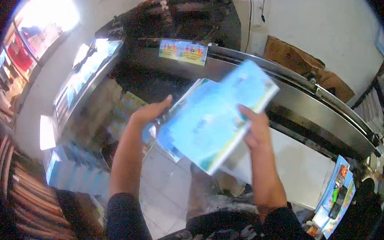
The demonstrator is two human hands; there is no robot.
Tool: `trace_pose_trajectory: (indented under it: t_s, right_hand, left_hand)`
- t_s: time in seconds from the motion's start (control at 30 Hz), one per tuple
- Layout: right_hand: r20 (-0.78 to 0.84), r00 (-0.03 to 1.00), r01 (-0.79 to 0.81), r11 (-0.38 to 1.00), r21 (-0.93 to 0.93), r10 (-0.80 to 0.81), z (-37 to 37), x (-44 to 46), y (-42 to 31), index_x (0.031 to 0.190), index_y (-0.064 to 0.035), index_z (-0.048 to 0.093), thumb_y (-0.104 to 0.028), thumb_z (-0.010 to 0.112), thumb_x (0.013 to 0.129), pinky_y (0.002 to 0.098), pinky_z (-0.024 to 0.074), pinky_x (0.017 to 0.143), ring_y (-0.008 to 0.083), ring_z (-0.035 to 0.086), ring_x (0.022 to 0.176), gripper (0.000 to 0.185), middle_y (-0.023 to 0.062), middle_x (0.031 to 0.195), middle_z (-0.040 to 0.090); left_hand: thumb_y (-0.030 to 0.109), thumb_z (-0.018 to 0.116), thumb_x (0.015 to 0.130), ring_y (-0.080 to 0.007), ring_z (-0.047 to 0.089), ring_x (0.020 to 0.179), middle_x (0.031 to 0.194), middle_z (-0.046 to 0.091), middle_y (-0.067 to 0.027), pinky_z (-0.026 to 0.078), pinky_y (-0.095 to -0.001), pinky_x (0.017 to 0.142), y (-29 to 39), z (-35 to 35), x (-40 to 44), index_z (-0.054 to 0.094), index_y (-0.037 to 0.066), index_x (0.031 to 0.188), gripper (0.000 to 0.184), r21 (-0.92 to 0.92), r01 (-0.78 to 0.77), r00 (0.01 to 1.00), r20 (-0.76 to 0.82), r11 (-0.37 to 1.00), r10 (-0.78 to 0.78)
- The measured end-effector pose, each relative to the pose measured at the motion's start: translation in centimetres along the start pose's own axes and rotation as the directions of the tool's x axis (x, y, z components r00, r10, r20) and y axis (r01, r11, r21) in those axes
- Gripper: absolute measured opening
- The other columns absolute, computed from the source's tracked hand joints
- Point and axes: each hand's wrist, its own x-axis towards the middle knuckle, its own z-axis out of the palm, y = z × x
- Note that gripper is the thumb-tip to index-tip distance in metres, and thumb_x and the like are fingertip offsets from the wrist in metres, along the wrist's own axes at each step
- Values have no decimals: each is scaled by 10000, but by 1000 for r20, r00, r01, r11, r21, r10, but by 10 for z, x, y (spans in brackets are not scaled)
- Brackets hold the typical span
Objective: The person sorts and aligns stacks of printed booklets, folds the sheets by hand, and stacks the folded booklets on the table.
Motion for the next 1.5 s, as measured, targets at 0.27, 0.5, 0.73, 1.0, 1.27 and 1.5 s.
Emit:
trace_pose_trajectory:
  t_s: [0.27, 0.5, 0.73, 1.0, 1.27, 1.5]
  right_hand:
    - [-452, 852, 225, 964, -141, -265, -146, -134, -34, 1283, 0, 453, 18, 676, 781, 403, 520, 858, 258, 586, 1030, 549, 128, 1169, 570]
    - [-697, 643, 363, 928, -88, -317, -211, -194, 3, 1348, -83, 349, 55, 648, 818, 412, 521, 876, 271, 549, 1077, 624, 119, 1218, 533]
    - [-760, 601, 405, 914, 20, -250, -176, -196, 22, 1328, -79, 362, 54, 639, 828, 406, 485, 937, 267, 551, 1088, 586, 130, 1231, 533]
    - [-552, 760, 290, 939, -185, -343, -152, -212, -8, 1383, -35, 319, -60, 676, 844, 376, 466, 938, 252, 527, 1101, 647, 130, 1228, 515]
    - [-121, 980, -23, 510, -860, -160, -259, -216, -112, 1461, -60, 280, -188, 831, 644, 393, 528, 889, 307, 587, 1107, 994, 221, 1389, 450]
    - [160, 835, 300, 192, -934, -526, -289, -213, -93, 1236, -36, 494, -226, 790, 668, 421, 349, 1063, 305, 441, 1242, 668, 175, 1285, 494]
  left_hand:
    - [535, 397, 973, -256, 416, 1295, 1423, 451, -137, 313, -396, 1101, -25, 10, 27, 463, 34, 1378, 647, 114, -319, 946, 97, 941, 309]
    - [349, 635, 892, -337, 472, 1251, 1330, 495, -244, 362, -422, 1058, 20, 42, 0, 414, -6, 1385, 647, 435, -329, 629, -560, 838, 538]
    - [133, 639, 883, -282, 511, 1189, 1287, 535, -172, 401, -380, 1024, 49, 242, -74, 445, 1, 1349, 522, 128, -592, 771, -197, 796, 605]
    - [129, 696, 839, -266, 550, 1113, 1245, 542, -144, 467, -401, 944, 41, 313, -63, 367, -31, 1371, 646, -768, -255, 911, 14, 588, 413]
    - [118, 744, 739, -318, 562, 1110, 1193, 602, -159, 411, -460, 996, 41, 251, -23, 471, -14, 1297, 635, -177, -584, 811, -143, 792, 567]
    - [248, 671, 826, -322, 595, 1002, 1102, 647, -189, 442, -458, 923, 1, 272, 33, 643, -24, 1083, 375, -146, -605, 793, -20, 783, 609]
